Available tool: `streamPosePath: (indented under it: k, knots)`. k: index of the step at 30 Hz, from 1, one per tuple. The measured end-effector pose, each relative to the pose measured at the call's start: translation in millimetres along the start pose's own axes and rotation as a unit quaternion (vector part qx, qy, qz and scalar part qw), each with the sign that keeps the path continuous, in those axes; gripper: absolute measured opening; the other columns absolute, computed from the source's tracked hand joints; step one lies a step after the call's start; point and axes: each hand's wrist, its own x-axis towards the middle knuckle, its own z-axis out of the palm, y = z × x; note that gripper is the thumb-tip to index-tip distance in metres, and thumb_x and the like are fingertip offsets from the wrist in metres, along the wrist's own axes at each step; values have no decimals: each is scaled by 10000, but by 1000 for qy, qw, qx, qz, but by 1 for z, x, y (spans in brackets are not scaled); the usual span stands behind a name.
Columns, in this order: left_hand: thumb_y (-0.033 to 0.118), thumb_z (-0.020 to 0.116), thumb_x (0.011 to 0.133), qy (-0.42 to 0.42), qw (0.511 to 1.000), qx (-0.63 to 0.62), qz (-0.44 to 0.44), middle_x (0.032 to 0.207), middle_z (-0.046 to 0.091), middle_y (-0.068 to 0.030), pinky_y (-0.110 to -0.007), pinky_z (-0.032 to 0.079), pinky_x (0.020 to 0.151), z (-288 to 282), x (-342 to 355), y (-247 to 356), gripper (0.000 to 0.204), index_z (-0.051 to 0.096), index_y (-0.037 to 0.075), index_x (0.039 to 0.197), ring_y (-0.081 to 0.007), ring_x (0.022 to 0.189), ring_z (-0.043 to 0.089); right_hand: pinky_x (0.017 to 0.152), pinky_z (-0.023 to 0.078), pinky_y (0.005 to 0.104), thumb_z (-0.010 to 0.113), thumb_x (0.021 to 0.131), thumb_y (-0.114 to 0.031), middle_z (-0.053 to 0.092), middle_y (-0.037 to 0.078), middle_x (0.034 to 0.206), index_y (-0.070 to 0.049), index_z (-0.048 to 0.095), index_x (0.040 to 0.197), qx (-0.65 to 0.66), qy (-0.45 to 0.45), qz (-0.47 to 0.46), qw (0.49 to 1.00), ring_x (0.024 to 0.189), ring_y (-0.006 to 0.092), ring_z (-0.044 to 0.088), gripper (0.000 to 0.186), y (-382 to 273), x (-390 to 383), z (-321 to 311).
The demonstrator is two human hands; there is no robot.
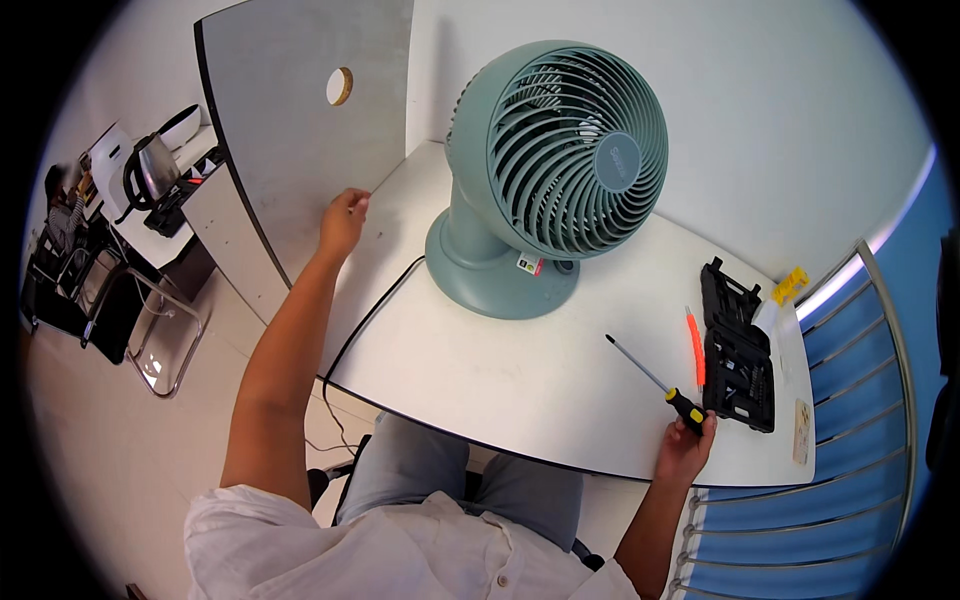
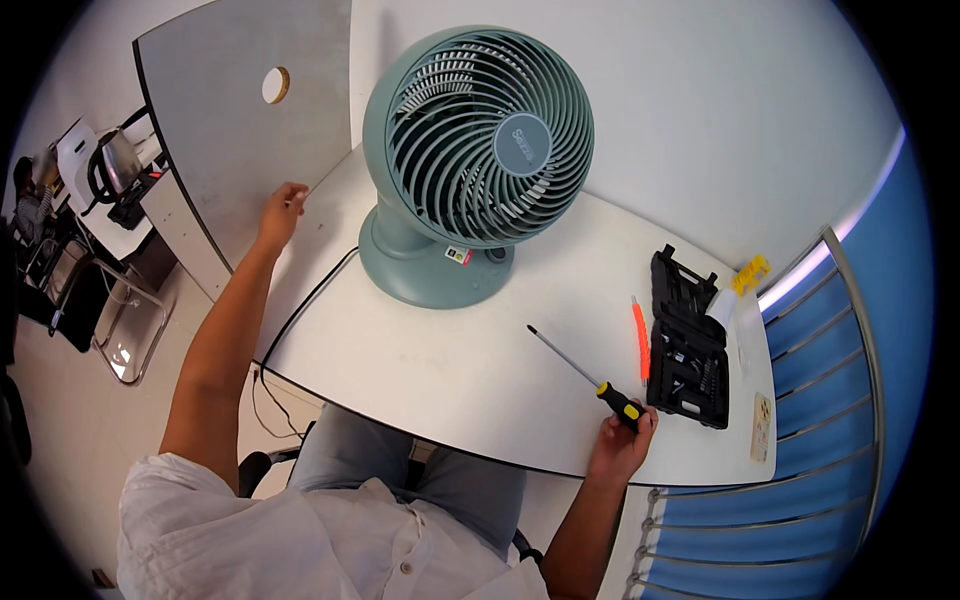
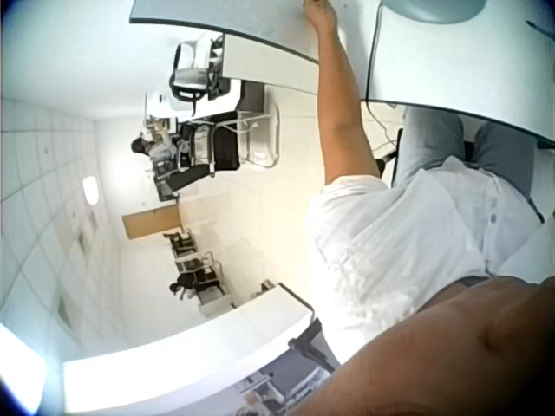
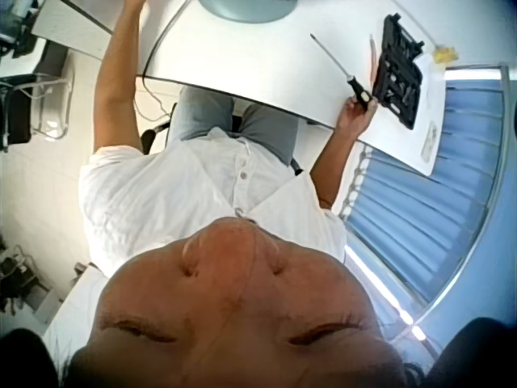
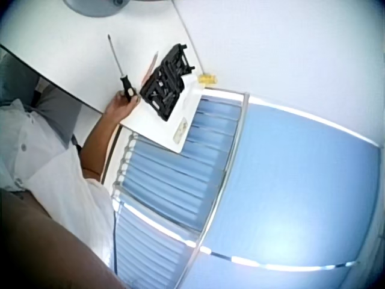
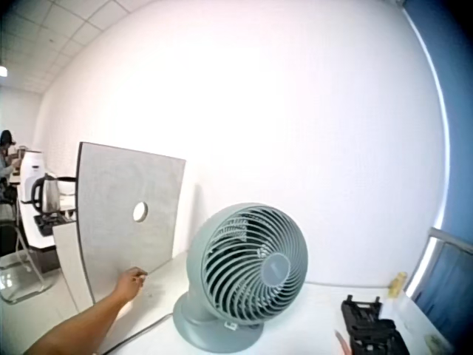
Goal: The person places a teal desk fan on a white table and uses a screwdriver to loosen and remove screws from the fan's base and neck. The person rotates the fan to access different screw locations and continues unscrewing components throughout the clip.
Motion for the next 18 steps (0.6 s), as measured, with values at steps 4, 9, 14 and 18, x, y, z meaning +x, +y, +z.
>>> streamPosePath:
  k: [4,9,14,18]
  knots:
    - [387,480,961,-16,978,-206,-29,1146,589,-61,-335,433,875,19,-31,94,418,529,76,1237,-157,1014,540,552,440,229,539,923,-127,590,56,1013,-100,488,1072,-144,72,-57,985,661,144,560,159,2,-9,20]
    - [397,448,968,27,948,-310,62,1397,397,-130,-386,319,1051,63,-74,148,553,361,48,1388,-258,1263,402,576,456,228,540,874,-26,574,71,1009,-78,477,1054,-292,81,-62,951,661,138,571,197,6,-15,42]
    - [370,472,952,54,957,-234,166,1511,166,-201,-403,188,1127,105,-97,144,689,192,-10,1455,-316,1406,177,690,466,257,569,831,-6,588,59,979,-42,541,1017,-567,-21,-84,819,843,137,570,192,-6,4,30]
    - [494,528,890,30,960,-156,229,1525,41,-239,-464,142,1132,115,-109,129,886,85,1,1478,-377,1415,93,831,451,331,593,785,0,597,92,968,-14,570,1000,-717,-143,-184,657,914,223,565,217,-10,30,31]
